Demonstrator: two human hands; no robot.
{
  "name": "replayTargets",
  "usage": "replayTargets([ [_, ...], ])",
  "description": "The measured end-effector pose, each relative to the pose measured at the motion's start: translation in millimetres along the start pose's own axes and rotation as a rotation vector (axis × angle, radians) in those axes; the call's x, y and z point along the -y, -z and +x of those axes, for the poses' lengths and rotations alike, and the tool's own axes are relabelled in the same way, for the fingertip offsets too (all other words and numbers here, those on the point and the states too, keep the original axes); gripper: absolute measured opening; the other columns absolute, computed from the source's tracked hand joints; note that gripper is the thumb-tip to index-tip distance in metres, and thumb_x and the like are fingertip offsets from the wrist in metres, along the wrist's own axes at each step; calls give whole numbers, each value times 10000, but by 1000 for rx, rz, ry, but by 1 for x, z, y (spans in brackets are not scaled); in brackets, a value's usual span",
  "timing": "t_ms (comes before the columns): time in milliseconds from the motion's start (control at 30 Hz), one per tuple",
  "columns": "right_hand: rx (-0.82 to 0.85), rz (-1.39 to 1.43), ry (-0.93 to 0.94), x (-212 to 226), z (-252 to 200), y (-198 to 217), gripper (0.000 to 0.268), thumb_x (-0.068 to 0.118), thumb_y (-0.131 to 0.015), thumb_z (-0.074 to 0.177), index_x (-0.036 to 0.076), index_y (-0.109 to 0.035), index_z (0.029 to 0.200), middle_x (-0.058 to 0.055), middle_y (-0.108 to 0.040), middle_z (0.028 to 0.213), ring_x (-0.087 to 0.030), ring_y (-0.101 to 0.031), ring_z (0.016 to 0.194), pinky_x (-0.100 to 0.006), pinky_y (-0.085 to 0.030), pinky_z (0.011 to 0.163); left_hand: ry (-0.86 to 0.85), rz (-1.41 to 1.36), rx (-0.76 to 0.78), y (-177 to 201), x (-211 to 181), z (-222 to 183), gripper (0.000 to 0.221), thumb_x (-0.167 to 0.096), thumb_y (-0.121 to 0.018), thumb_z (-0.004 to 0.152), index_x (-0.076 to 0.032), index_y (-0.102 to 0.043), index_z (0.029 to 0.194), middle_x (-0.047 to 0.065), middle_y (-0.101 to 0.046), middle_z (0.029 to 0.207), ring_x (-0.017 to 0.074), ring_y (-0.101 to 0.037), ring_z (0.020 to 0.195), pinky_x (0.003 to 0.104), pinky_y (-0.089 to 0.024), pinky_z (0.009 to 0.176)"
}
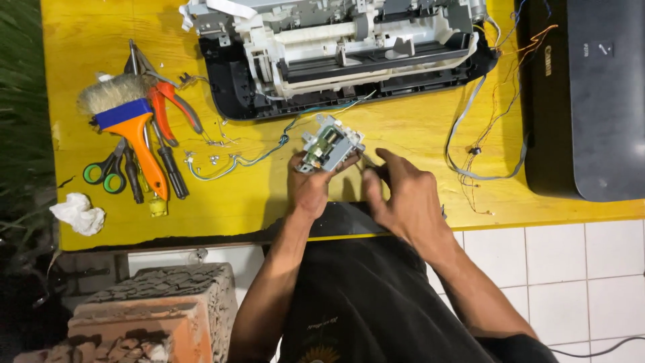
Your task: The person disassembles a small printer component using a screwdriver, removes a circuit board, and then cleans the remaining plastic housing with a brush. The workspace contains various tools and a disassembled printer body.
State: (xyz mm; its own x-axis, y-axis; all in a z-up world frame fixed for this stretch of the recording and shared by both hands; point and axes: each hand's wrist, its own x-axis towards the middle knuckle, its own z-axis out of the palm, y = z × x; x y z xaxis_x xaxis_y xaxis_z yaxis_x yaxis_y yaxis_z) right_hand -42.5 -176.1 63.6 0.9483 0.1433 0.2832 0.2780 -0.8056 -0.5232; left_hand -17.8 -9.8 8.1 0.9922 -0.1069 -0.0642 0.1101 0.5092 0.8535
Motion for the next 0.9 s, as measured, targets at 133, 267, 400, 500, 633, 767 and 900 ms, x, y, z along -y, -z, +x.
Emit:
replayTargets([
  [133, 247, 100, -347, 1, 5, 6, 350, 289, -521, 990, 62, -769, 1090, -194, -710, 664, -445, -723, 723, -520, -543, 612, 54, -212, -109, -1, -4, 2, 254, -47, -646, 981, 76, -652, 1204, 116, -650, 1117, 278, -648, 1074, 530, -566, 1047],
  [267, 175, 130, -283, -20, -6, -8, 190, 242, -634, 942, 162, -799, 991, -123, -714, 662, -381, -734, 689, -420, -553, 562, 5, -253, -82, 7, 16, 7, 297, 47, -720, 863, 102, -653, 1148, 223, -667, 1104, 403, -647, 1047, 611, -575, 968],
  [400, 111, 72, -172, -23, -13, -7, 155, 208, -703, 918, 131, -810, 1001, -121, -707, 674, -334, -715, 609, -387, -547, 515, -71, -361, -13, 22, 45, 13, 398, 153, -737, 780, 152, -636, 1165, 377, -672, 1111, 596, -631, 1008, 761, -552, 887],
  [500, 10, -66, -8, -8, -5, 0, 114, 193, -669, 944, 143, -771, 955, -82, -660, 642, -320, -692, 588, -416, -548, 508, 11, -274, -208, -5, 14, 8, 222, 109, -748, 797, 76, -727, 1016, 136, -726, 955, 332, -734, 875, 490, -657, 812],
  [633, -57, -268, 161, -15, -7, -7, 111, 231, -654, 975, 163, -738, 948, -46, -634, 654, -259, -677, 552, -365, -540, 488, 73, -288, -246, -22, -22, 8, 166, 131, -734, 794, 87, -742, 955, 149, -721, 894, 333, -738, 840, 525, -656, 804],
  [767, -101, -419, 322, -27, -14, -7, 152, 233, -620, 960, 130, -729, 989, -28, -601, 687, -228, -665, 569, -327, -540, 492, 112, -355, -283, -28, -35, 7, 110, 165, -720, 761, 149, -702, 868, 185, -682, 859, 330, -714, 855, 556, -647, 793],
  [900, -73, -488, 410, -41, -12, -10, 156, 174, -587, 932, 162, -740, 959, -11, -596, 714, -214, -661, 622, -309, -552, 553, 148, -368, -281, -35, -53, 7, 72, 148, -735, 740, 182, -694, 789, 308, -676, 787, 336, -683, 769, 549, -636, 698],
])
